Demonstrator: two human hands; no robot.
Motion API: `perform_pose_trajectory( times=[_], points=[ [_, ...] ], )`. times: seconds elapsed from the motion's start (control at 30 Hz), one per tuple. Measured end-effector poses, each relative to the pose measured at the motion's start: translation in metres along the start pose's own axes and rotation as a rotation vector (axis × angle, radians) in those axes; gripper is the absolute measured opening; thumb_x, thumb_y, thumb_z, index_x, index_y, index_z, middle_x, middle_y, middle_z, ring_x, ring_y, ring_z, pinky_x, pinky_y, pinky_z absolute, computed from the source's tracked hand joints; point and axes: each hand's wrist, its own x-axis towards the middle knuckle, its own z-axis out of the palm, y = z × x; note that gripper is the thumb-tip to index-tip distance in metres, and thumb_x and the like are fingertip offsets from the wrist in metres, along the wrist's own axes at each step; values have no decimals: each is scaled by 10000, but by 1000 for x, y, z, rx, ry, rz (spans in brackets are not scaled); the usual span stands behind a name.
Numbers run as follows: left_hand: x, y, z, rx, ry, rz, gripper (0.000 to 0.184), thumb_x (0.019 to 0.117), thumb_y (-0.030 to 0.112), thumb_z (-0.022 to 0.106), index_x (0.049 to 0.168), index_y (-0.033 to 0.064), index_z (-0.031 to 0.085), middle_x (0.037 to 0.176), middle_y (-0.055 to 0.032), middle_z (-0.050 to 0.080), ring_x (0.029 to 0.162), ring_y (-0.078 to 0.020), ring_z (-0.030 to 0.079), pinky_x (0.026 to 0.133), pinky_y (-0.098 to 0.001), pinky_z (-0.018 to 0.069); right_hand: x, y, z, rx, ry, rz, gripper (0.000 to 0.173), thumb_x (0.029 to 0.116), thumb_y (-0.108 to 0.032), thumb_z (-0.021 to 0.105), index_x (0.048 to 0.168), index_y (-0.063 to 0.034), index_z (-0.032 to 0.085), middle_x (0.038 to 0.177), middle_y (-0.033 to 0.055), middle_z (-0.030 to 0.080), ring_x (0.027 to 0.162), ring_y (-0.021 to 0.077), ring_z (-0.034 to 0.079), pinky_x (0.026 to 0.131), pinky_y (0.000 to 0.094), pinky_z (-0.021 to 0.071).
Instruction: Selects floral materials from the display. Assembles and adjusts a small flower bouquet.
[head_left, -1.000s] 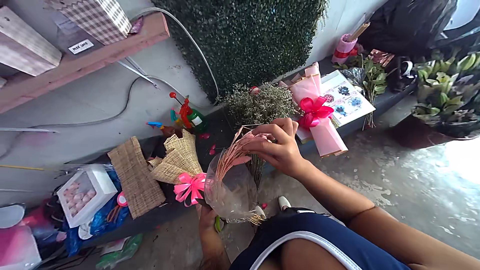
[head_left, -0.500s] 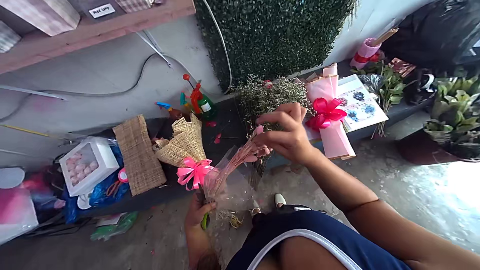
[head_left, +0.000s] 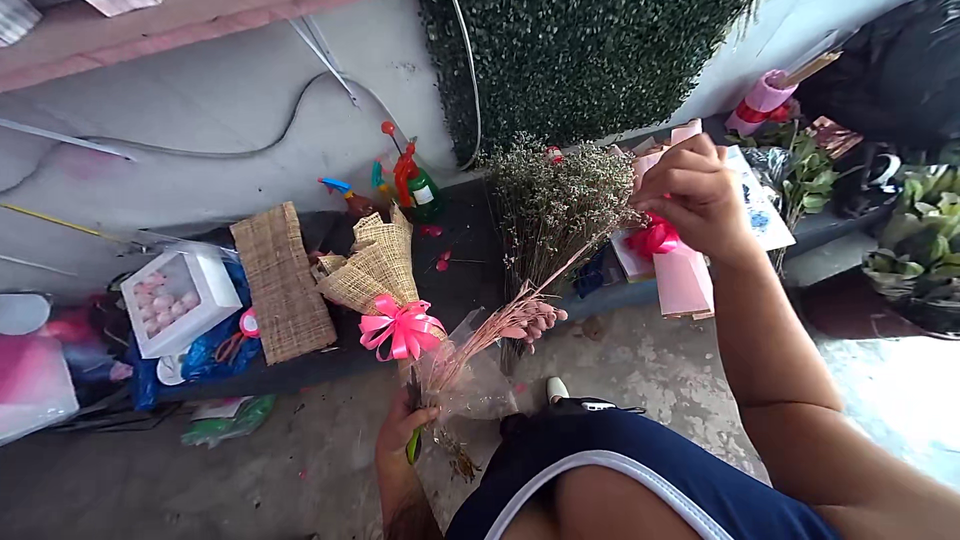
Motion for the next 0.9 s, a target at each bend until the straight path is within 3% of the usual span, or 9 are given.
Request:
perform_pose_trajectory(
  times=[0.2, 0.3, 0.37, 0.43, 0.5, 0.63, 0.77, 0.83, 0.9],
  points=[
    [-27, -4, -15, 1, 216, -144, 336, 715, 28, 698, 960, 258, 694, 860, 165, 752, 769, 77, 684, 718, -140, 572, -5, 39, -38, -60, 61, 88, 222, 1014, -185, 603, 966, -4, 722, 964, 153, 694, 1084, 279, 571, 1006, 472, 379],
    [-43, -7, -29, 54, 234, -178, 277, 724, 82, 722, 918, 279, 717, 823, 179, 741, 731, 88, 667, 682, -130, 560, -13, 61, -55, -77, 112, 147, 228, 1015, -170, 604, 979, 33, 703, 995, 167, 691, 1112, 245, 574, 1046, 400, 399],
    [-56, -8, -37, 60, 275, -201, 250, 722, 130, 761, 930, 264, 726, 825, 173, 741, 739, 81, 670, 694, -139, 564, -22, 82, -67, -74, 169, 263, 264, 1016, -173, 597, 1046, 78, 671, 1040, 166, 667, 1060, 177, 600, 994, 349, 466],
    [-71, -11, -41, 69, 453, -261, 315, 715, 17, 637, 1001, 149, 619, 811, 144, 711, 729, 62, 665, 688, -151, 570, -29, 105, -85, -101, 244, 396, 282, 1024, -199, 577, 1099, 70, 616, 1053, 94, 651, 959, 51, 623, 902, 261, 526],
    [-86, -12, -47, 110, 618, -322, 394, 747, -16, 543, 1135, 56, 536, 845, 117, 663, 750, 65, 646, 701, -145, 561, -29, 121, -93, -147, 321, 527, 313, 1018, -185, 564, 1130, 106, 594, 1064, 131, 637, 905, 61, 609, 851, 250, 519],
    [-92, -12, -54, 103, 746, -311, 335, 765, -41, 509, 1083, 64, 513, 804, 118, 656, 720, 77, 640, 661, -131, 555, -3, 131, -53, -81, 276, 668, 363, 1029, -171, 530, 1193, 151, 566, 1121, 240, 637, 950, 192, 652, 896, 355, 546],
    [-72, -10, -45, 91, 732, -246, 364, 756, -30, 534, 1109, 61, 514, 835, 106, 655, 749, 68, 643, 688, -138, 556, 33, 151, 25, 37, 238, 790, 348, 1038, -196, 520, 1179, 113, 599, 995, 194, 672, 812, 189, 664, 809, 378, 565],
    [-59, -6, -38, 78, 716, -213, 369, 744, -20, 548, 1102, 68, 525, 833, 105, 663, 747, 59, 649, 684, -141, 558, 62, 165, 47, -114, 179, 888, 362, 1030, -244, 552, 1255, 30, 625, 1105, 200, 692, 974, 274, 681, 919, 490, 525],
    [-50, -1, -32, 54, 686, -159, 348, 728, -24, 549, 1057, 91, 540, 804, 120, 675, 728, 56, 655, 671, -146, 562, 89, 165, 56, -265, 122, 967, 568, 959, -245, 665, 1468, -43, 518, 1444, 295, 509, 1372, 494, 436, 1104, 750, 252]
  ],
)
